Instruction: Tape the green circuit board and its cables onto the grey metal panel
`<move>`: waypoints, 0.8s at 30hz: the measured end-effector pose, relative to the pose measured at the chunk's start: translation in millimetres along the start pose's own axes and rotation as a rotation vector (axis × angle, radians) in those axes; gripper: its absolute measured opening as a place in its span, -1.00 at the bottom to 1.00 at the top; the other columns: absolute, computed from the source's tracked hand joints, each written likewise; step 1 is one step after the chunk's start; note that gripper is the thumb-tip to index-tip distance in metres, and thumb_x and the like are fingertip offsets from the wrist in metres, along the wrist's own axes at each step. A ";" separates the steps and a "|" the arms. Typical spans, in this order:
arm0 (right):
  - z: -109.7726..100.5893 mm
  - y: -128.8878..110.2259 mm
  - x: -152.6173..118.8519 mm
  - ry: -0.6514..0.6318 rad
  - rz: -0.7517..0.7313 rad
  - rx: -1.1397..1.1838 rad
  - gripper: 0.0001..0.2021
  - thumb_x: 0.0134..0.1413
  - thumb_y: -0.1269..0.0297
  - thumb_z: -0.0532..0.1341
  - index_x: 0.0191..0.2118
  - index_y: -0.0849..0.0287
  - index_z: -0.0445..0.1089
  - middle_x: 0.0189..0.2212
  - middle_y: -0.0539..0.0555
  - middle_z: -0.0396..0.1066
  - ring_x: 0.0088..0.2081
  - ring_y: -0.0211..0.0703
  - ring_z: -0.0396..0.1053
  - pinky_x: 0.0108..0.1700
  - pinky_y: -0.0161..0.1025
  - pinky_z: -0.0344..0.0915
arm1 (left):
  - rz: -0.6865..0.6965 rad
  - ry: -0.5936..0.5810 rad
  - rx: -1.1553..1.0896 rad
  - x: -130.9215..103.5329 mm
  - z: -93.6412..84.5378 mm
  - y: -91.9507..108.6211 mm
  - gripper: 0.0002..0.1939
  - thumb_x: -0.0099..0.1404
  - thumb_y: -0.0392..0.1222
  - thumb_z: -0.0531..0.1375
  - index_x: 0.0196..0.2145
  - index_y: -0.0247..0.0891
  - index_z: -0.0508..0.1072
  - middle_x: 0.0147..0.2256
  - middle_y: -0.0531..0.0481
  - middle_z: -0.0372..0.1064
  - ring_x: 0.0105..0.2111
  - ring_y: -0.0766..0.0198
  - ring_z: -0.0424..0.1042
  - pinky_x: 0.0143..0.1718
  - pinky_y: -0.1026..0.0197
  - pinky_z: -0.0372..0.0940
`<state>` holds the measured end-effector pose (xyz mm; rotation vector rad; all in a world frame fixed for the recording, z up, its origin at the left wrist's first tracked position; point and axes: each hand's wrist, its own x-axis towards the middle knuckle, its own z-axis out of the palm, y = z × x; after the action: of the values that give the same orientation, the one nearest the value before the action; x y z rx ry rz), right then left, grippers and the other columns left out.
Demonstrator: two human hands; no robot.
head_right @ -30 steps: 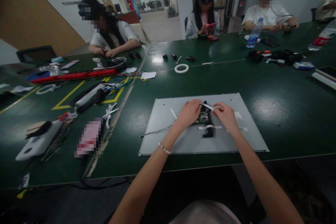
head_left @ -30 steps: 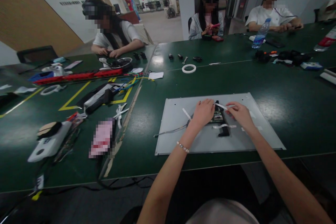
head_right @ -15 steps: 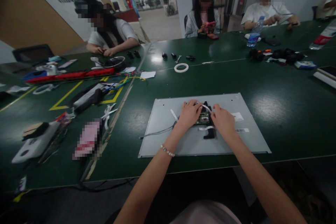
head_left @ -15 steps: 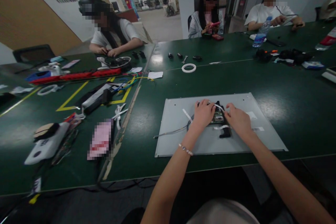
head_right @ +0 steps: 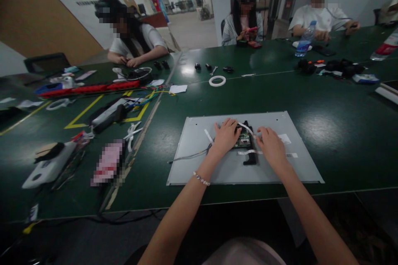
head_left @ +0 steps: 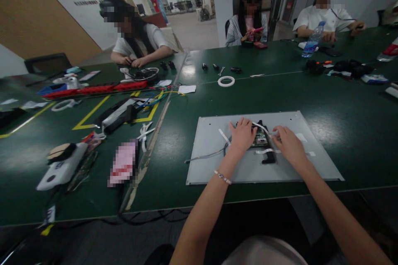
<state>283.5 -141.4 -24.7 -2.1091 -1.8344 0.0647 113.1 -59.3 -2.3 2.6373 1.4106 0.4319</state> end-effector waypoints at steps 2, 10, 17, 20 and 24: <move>1.7 4.8 -1.1 0.011 -0.106 0.009 -0.68 0.24 0.31 0.00 0.06 0.15 0.29 -0.03 0.16 0.32 -0.07 -0.07 0.31 -0.11 -0.18 0.24 | 0.009 0.007 0.000 -0.6 1.8 -0.6 -0.62 0.43 -0.07 -0.08 0.09 -0.23 0.30 0.13 -0.18 0.26 0.22 0.04 0.09 0.17 -0.42 -0.10; 3.5 15.1 -11.7 -0.062 -0.350 -0.051 -0.51 0.29 0.20 -0.08 0.30 0.02 0.07 0.23 0.00 0.15 0.13 0.01 0.16 0.08 0.01 0.21 | 0.003 -0.010 0.027 -2.5 3.2 -0.5 -0.55 0.44 -0.03 -0.15 0.15 -0.23 0.25 0.18 -0.15 0.21 0.25 0.06 0.04 0.18 -0.43 -0.12; 3.2 21.5 -20.8 -0.107 -0.332 0.004 -0.47 0.30 0.05 -0.13 0.33 -0.01 -0.01 0.27 0.00 0.09 0.26 -0.01 0.03 0.13 0.06 0.18 | -0.023 -0.053 0.005 -5.2 0.4 1.1 -0.54 0.46 -0.07 -0.20 0.19 -0.25 0.20 0.22 -0.17 0.16 0.28 0.08 0.00 0.21 -0.39 -0.16; 3.0 23.3 -19.2 -0.123 -0.323 0.048 -0.49 0.31 0.05 -0.16 0.32 -0.01 0.03 0.27 0.01 0.08 0.28 -0.03 0.00 0.16 0.06 0.15 | -0.041 -0.068 -0.075 -3.2 -2.3 0.5 -0.55 0.46 -0.11 -0.20 0.18 -0.25 0.19 0.21 -0.17 0.17 0.27 0.11 0.01 0.21 -0.39 -0.16; -5.0 27.6 -21.4 -0.134 -0.327 0.138 -0.47 0.29 0.02 -0.13 0.31 0.02 0.03 0.32 0.07 -0.05 0.30 -0.04 -0.03 0.21 0.03 0.10 | -0.049 -0.026 -0.221 -0.8 -20.2 -5.5 -0.54 0.45 -0.13 -0.19 0.24 -0.23 0.08 0.25 -0.15 0.09 0.30 0.14 -0.05 0.22 -0.35 -0.11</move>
<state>307.6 -166.1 -31.9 -1.7266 -2.1623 0.2493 102.2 -57.5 15.5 2.4198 1.3330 0.5138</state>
